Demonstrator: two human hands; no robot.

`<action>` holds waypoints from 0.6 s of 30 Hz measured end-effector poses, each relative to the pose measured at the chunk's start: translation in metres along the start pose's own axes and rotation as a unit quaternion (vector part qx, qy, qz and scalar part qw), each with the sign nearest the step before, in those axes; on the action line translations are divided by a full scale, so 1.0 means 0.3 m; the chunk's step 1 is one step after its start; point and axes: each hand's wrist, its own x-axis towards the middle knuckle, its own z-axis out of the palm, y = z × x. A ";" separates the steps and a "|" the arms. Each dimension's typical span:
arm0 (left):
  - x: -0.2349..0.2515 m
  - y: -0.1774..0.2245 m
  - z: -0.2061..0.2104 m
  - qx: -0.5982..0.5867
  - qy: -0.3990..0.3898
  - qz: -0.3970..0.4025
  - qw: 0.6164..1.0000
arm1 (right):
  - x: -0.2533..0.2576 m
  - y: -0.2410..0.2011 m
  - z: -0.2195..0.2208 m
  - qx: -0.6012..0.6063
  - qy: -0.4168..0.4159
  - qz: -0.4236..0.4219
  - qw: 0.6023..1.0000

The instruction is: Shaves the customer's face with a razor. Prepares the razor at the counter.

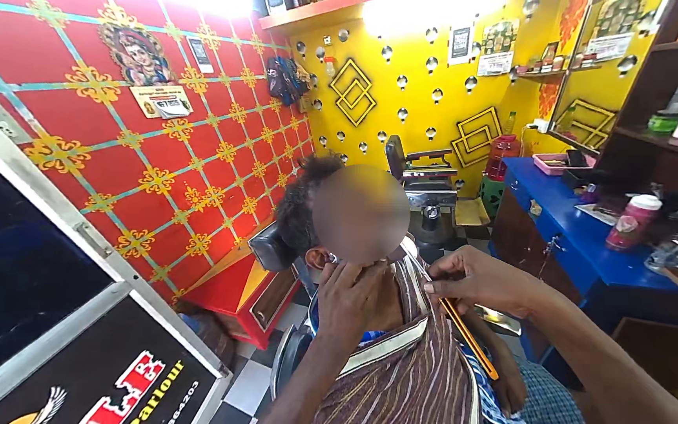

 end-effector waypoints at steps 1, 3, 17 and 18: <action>0.000 0.000 0.001 0.000 0.000 0.000 1.000 | 0.003 0.010 -0.010 0.020 -0.001 -0.002 1.000; -0.008 -0.002 0.004 -0.002 0.005 -0.001 1.000 | -0.001 0.029 -0.021 0.062 0.016 -0.003 0.998; -0.442 0.266 -0.448 -0.444 -0.199 -0.583 0.650 | -0.280 0.464 0.130 0.213 0.106 -0.049 0.970; -0.474 0.264 -0.458 -0.443 -0.192 -0.607 0.631 | -0.309 0.490 0.137 0.218 0.116 -0.042 0.968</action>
